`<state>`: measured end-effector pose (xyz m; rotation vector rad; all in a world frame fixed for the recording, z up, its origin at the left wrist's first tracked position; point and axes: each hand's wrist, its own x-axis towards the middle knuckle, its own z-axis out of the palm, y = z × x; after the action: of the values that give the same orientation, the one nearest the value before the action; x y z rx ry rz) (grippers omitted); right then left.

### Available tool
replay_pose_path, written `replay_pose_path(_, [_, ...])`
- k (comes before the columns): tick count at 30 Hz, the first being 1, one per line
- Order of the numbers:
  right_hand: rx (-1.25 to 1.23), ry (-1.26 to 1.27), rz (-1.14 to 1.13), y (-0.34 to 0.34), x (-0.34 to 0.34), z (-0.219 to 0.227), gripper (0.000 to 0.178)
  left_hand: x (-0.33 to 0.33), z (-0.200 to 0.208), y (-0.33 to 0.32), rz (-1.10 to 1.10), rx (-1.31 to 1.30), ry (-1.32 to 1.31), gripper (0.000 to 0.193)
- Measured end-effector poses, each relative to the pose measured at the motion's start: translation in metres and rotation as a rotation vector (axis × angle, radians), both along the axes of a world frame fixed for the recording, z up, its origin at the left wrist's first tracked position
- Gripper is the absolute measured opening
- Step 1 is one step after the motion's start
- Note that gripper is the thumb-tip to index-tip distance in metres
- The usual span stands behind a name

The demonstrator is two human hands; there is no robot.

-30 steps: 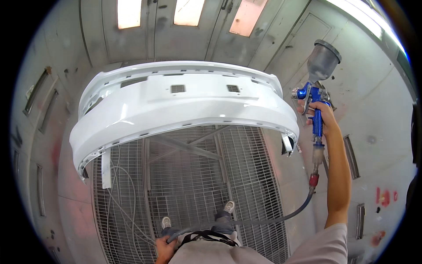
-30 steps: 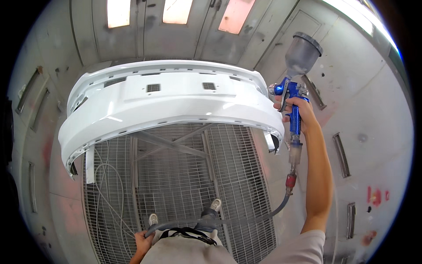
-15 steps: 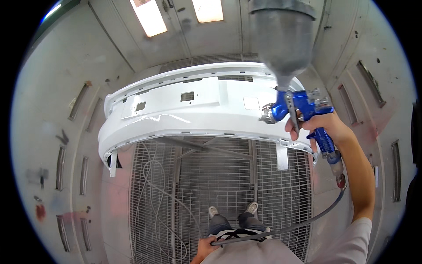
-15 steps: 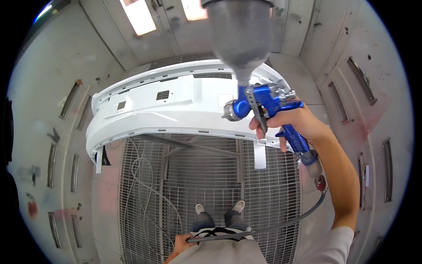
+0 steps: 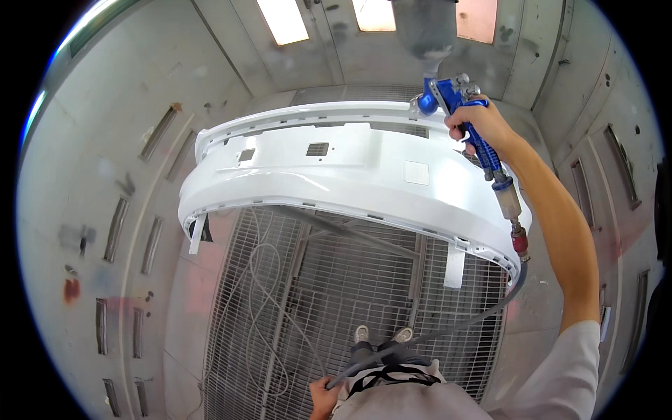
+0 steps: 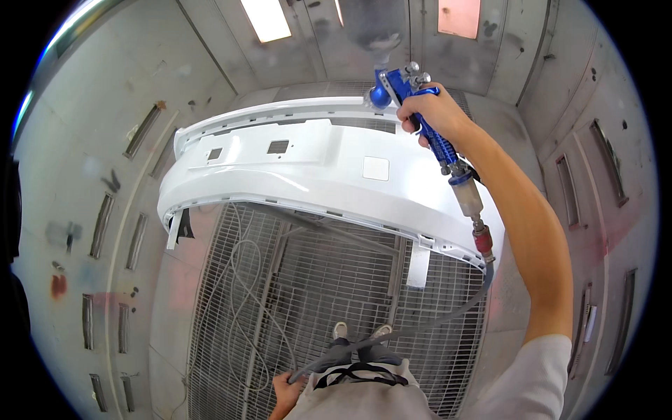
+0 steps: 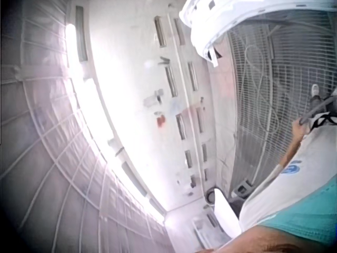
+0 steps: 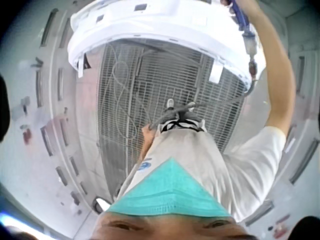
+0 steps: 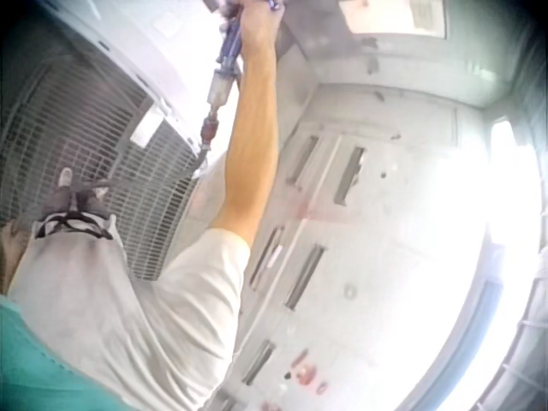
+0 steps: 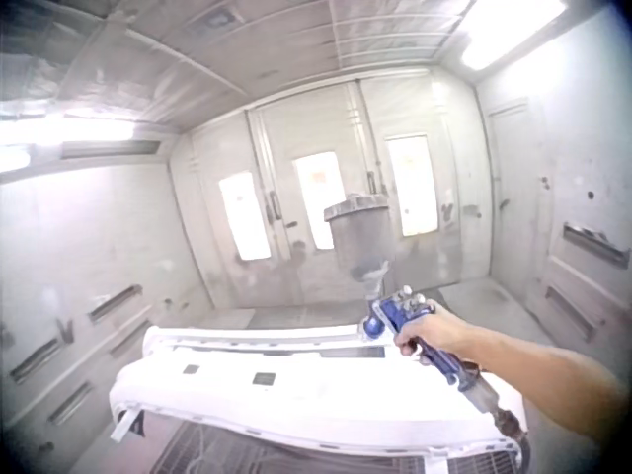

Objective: The person uses a spray gun to apply white paint to a car bumper and a car hood inside a paint booth. They systematically cover the surfaces with even strokes, moving around the parts to ensure full coverage.

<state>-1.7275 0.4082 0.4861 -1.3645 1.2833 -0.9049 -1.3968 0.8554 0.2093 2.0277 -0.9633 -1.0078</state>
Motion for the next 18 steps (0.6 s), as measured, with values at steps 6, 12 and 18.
replay_pose_path(6, [0.066,-0.185,-0.029,-0.003,0.011,0.006,0.018,0.021,-0.009,-0.001,0.321,0.018,0.23,0.03])
replay_pose_path(12, [0.203,-0.347,-0.144,0.005,-0.016,-0.007,0.015,0.035,-0.004,-0.012,0.341,-0.021,0.27,0.034])
replay_pose_path(18, [0.217,-0.35,-0.31,0.035,-0.082,-0.03,0.016,0.033,-0.022,-0.012,0.3,-0.023,0.291,0.023])
